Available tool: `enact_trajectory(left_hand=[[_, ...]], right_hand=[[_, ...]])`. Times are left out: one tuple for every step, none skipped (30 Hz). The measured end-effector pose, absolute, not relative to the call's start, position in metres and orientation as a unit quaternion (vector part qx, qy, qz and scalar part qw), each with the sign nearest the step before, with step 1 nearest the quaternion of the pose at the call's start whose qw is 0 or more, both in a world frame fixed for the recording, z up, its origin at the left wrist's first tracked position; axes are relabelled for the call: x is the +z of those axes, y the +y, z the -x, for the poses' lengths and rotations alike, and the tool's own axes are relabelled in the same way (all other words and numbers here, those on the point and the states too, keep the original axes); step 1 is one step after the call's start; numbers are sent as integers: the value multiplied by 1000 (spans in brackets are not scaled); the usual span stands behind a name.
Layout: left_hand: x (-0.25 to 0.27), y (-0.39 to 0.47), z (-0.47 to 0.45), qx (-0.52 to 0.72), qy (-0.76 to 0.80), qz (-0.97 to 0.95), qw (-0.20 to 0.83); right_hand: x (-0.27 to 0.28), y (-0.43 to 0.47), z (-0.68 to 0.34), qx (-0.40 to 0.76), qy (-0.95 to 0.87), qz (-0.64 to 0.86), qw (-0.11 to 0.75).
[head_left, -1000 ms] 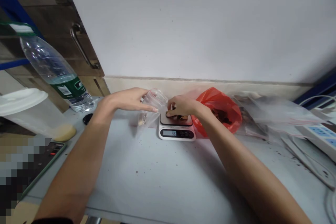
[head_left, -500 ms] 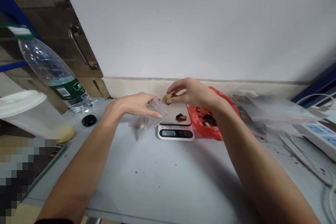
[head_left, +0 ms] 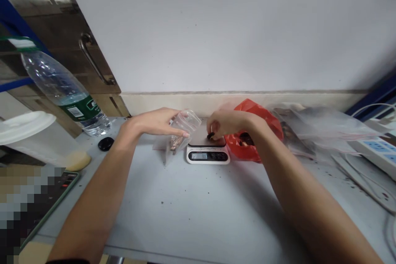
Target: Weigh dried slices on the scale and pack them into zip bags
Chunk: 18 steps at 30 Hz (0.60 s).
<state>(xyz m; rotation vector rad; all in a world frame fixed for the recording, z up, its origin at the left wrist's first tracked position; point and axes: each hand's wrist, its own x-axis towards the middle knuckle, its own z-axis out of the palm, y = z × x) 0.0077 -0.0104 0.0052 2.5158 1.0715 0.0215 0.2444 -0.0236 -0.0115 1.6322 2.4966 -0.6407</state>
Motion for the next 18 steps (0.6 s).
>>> enact_trajectory(left_hand=[[4, -10, -7, 6, 384, -901, 203], [3, -9, -7, 3, 382, -902, 202], [2, -8, -7, 1, 378, -904, 201], [1, -7, -6, 0, 376, -905, 197], [1, -6, -6, 1, 374, -907, 194], [1, -7, -6, 3, 372, -908, 192], [1, -7, -6, 7, 371, -909, 191], [3, -9, -6, 11, 372, -908, 192], [5, -10, -7, 17, 374, -906, 196], [8, -13, -7, 24, 377, -904, 202], [11, -15, -8, 31, 378, -901, 212], [13, -17, -8, 40, 378, -898, 223], [15, -18, -8, 49, 374, -896, 236], [17, -19, -7, 57, 367, -894, 252], [18, -19, -7, 67, 359, -891, 268], [18, -19, -6, 77, 351, -888, 286], [18, -18, -5, 91, 342, -885, 303], [17, -17, -4, 107, 334, -880, 321]], right_hand=[[-10, -24, -245, -204, 820, -533, 27], [-8, -25, -245, -199, 822, -533, -1], [-4, -27, -246, -196, 824, -531, -38], [0, -29, -246, -194, 826, -523, -79], [4, -32, -246, -195, 829, -509, -125], [8, -34, -246, -198, 833, -486, -172], [11, -37, -246, -199, 837, -460, -219], [13, -38, -246, -198, 840, -433, -259], [14, -40, -247, -192, 844, -409, -288], [14, -41, -248, -181, 851, -389, -304], [14, -41, -249, -167, 859, -373, -308], [14, -41, -251, -154, 869, -361, -302], [14, -41, -253, -147, 878, -351, -291], [14, -42, -255, -147, 885, -342, -280], [14, -42, -256, -155, 889, -334, -274], [15, -42, -257, -167, 889, -325, -276], [16, -43, -258, -181, 887, -316, -285], [17, -44, -258, -193, 883, -306, -297]])
